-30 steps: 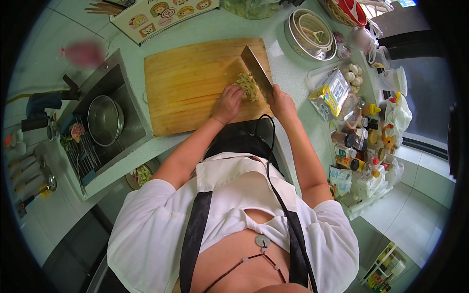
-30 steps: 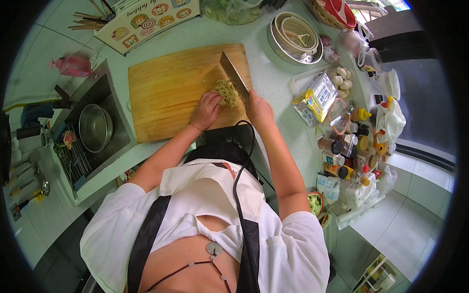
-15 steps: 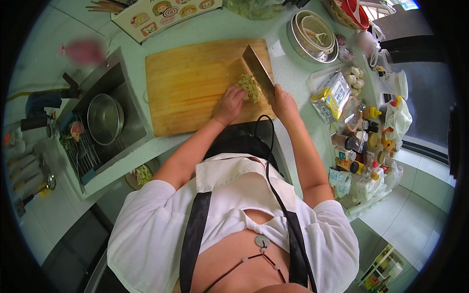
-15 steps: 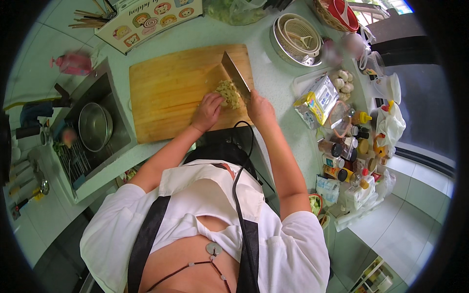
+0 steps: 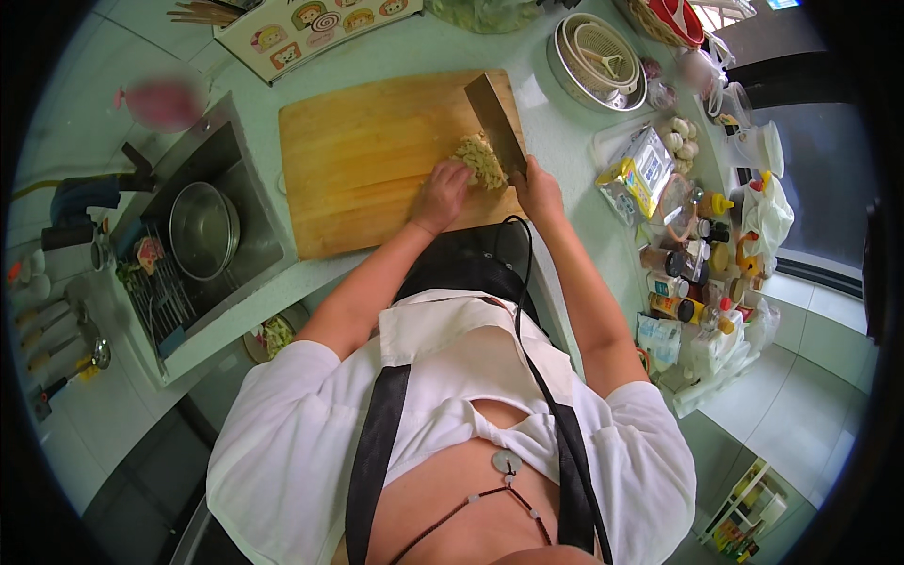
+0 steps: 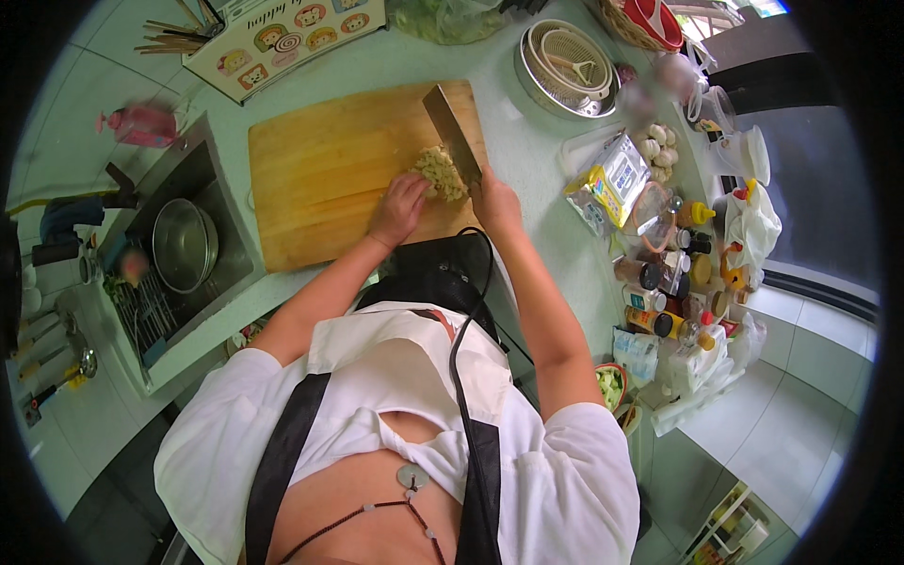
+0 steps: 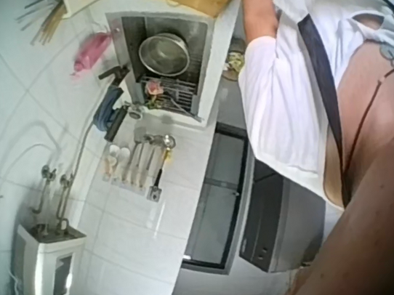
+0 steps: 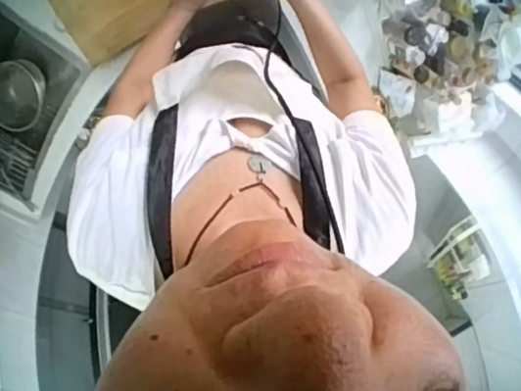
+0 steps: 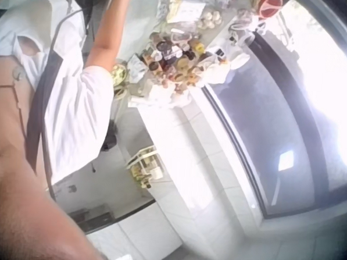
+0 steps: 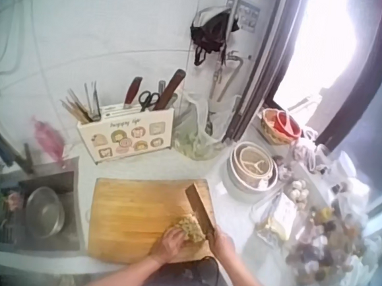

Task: The person cleans a knife in a pot of water, then uses it to mince several cloves of garlic on a wooden board before scraping them into a bowl and putting the board away.

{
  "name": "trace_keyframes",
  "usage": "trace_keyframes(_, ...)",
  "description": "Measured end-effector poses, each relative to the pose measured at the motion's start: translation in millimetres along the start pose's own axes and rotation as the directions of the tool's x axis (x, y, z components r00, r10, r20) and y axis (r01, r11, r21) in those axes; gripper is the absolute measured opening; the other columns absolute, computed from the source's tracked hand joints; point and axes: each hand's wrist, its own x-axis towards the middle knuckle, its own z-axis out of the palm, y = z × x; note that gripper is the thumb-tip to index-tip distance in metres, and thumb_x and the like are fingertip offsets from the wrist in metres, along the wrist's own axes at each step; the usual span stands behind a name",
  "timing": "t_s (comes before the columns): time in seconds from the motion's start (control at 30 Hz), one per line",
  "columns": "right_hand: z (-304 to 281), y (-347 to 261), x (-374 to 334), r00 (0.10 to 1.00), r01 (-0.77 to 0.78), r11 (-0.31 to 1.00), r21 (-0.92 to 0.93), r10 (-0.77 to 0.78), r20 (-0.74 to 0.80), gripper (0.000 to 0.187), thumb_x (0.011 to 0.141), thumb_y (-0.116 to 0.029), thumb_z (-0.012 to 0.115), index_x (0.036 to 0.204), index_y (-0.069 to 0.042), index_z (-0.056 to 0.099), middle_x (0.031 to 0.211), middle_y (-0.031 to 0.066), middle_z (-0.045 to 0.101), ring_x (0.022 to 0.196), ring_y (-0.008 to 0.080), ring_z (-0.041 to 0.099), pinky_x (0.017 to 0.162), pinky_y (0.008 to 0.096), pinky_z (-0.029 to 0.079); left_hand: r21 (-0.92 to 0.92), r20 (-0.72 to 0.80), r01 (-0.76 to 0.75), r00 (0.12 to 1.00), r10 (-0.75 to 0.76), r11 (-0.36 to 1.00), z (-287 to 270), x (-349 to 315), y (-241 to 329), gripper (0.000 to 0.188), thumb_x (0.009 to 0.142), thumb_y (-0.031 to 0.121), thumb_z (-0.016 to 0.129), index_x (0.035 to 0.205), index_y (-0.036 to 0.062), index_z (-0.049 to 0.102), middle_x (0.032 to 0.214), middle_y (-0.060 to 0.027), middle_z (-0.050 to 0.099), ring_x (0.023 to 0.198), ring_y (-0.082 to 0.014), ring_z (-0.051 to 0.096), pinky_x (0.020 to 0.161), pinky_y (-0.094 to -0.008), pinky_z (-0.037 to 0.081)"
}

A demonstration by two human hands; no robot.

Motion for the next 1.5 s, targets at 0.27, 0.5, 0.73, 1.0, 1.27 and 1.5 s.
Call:
trace_keyframes(0.27, -14.8, -25.0, -21.9, 0.992, 0.036, 0.997, -0.068, -0.027, 0.123, 0.021, 0.081, -0.018, 0.055, 0.095, -0.004, 0.046, 0.075, 0.0236, 0.060, 0.073, 0.0422, 0.058, 0.064, 0.0507, 0.046, -0.012, 0.001, 0.023, 1.000, -0.023, 1.000, 2.4, -2.4, -2.3, 0.030, 0.072, 0.001, 0.057, 0.102, 0.0032, 0.057, 0.104, -0.0140, 0.053, 0.098, -0.0342, 0.049, 0.087, -0.0403, 0.042)
trace_keyframes(0.5, -15.6, -36.5, -23.1, 0.988, 0.020, 0.996, -0.089, -0.006, 0.157, 0.019, 0.081, -0.015, 0.053, 0.096, -0.005, 0.046, 0.075, 0.0237, 0.061, 0.075, 0.0423, 0.058, 0.065, 0.0511, 0.046, 0.033, 0.013, 0.016, 1.000, -0.017, 0.999, 0.5, -0.4, 1.3, 0.030, 0.073, 0.001, 0.056, 0.103, 0.0044, 0.057, 0.105, -0.0126, 0.054, 0.101, -0.0332, 0.048, 0.088, -0.0402, 0.042)
trace_keyframes(0.73, -15.3, -36.9, -19.0, 0.985, 0.014, 0.993, -0.115, 0.007, 0.175, 0.019, 0.081, -0.015, 0.053, 0.096, -0.006, 0.045, 0.078, 0.0237, 0.061, 0.078, 0.0425, 0.058, 0.068, 0.0506, 0.046, 0.035, 0.039, 0.036, 0.999, -0.038, 0.999, 1.0, 2.4, 1.0, 0.030, 0.072, 0.000, 0.055, 0.101, 0.0041, 0.057, 0.105, -0.0117, 0.055, 0.101, -0.0320, 0.048, 0.087, -0.0383, 0.042)
trace_keyframes(1.0, -1.6, -38.8, -13.5, 0.982, -0.027, 0.987, -0.156, 0.056, 0.180, 0.017, 0.082, -0.014, 0.049, 0.096, -0.005, 0.045, 0.079, 0.0230, 0.062, 0.079, 0.0420, 0.059, 0.068, 0.0504, 0.046, 0.053, 0.030, 0.032, 0.999, -0.034, 0.998, 0.3, 2.8, 2.6, 0.028, 0.071, -0.001, 0.055, 0.099, 0.0035, 0.057, 0.102, -0.0124, 0.056, 0.099, -0.0325, 0.049, 0.086, -0.0387, 0.043)
trace_keyframes(1.27, 8.6, -14.5, -10.4, 0.997, 0.060, 0.995, 0.085, -0.063, 0.032, 0.022, 0.082, -0.019, 0.054, 0.098, -0.006, 0.046, 0.079, 0.0228, 0.060, 0.076, 0.0427, 0.057, 0.065, 0.0512, 0.044, 0.042, 0.010, 0.031, 0.999, -0.032, 0.999, 0.8, 2.4, 1.6, 0.024, 0.073, 0.000, 0.055, 0.097, 0.0009, 0.057, 0.100, -0.0145, 0.056, 0.097, -0.0340, 0.049, 0.085, -0.0395, 0.042)
trace_keyframes(1.5, -19.8, -24.8, -16.0, 0.976, 0.094, 0.995, -0.023, -0.088, 0.199, 0.021, 0.082, -0.019, 0.055, 0.096, -0.006, 0.046, 0.077, 0.0217, 0.060, 0.076, 0.0423, 0.056, 0.065, 0.0513, 0.043, 0.060, 0.004, 0.026, 1.000, -0.026, 0.998, 4.7, 1.5, -0.3, 0.026, 0.074, 0.001, 0.056, 0.100, 0.0029, 0.056, 0.099, -0.0134, 0.055, 0.096, -0.0331, 0.049, 0.085, -0.0395, 0.042)
